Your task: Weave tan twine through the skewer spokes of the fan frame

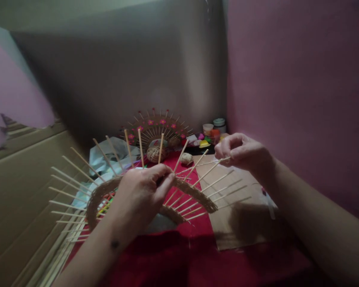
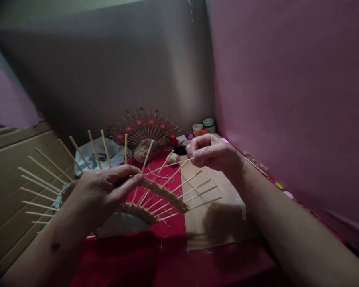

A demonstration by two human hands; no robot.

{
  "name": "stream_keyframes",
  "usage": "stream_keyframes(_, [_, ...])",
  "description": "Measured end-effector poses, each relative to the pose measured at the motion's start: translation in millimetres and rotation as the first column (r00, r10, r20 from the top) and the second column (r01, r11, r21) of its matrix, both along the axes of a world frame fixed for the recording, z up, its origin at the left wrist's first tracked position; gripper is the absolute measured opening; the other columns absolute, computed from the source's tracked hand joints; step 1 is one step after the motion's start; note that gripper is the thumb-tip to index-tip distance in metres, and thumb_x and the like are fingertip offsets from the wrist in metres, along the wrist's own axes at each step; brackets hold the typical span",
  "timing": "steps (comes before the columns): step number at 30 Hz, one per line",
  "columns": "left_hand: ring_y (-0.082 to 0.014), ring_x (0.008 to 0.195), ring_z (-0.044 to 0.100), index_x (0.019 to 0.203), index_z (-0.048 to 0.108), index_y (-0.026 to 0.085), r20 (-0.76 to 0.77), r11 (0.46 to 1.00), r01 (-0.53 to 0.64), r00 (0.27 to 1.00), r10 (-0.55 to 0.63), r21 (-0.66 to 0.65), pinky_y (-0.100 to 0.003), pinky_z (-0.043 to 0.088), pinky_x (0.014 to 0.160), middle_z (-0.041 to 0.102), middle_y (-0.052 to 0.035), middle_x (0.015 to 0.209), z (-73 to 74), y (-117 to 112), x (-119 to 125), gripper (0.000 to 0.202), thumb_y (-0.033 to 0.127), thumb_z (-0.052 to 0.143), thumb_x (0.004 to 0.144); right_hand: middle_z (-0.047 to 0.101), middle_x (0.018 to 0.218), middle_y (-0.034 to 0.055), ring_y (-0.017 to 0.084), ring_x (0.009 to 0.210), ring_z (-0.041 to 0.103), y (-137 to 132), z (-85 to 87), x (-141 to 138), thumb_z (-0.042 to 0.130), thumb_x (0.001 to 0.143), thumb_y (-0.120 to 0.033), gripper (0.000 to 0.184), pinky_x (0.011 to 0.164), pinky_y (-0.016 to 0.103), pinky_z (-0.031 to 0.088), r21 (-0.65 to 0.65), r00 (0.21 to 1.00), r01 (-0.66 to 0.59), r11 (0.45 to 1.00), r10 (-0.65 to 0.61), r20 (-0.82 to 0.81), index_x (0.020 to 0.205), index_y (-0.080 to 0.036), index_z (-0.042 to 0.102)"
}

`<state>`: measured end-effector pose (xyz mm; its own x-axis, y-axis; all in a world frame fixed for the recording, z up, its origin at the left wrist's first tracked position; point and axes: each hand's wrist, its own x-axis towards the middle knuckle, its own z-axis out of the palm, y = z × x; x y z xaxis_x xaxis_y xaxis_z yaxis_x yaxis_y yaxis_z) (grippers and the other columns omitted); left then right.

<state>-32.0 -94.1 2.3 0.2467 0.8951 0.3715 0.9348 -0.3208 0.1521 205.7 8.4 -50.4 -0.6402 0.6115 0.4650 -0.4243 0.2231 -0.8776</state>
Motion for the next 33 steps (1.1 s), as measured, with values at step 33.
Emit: stream_keyframes(33, [-0.005, 0.039, 0.039, 0.074, 0.069, 0.021, 0.138, 0.998, -0.009, 0.99, 0.001, 0.06, -0.02, 0.032, 0.045, 0.057, 0.0052, 0.051, 12.5, -6, -14, 0.02, 0.032, 0.053, 0.079, 0.064, 0.076, 0.0014, 0.008, 0.063, 0.055, -25, -24.2, -56, 0.069, 0.067, -0.014, 0.024, 0.059, 0.021, 0.043, -0.29, 0.949, -0.088, 0.953, 0.169, 0.267, 0.091, -0.013, 0.069])
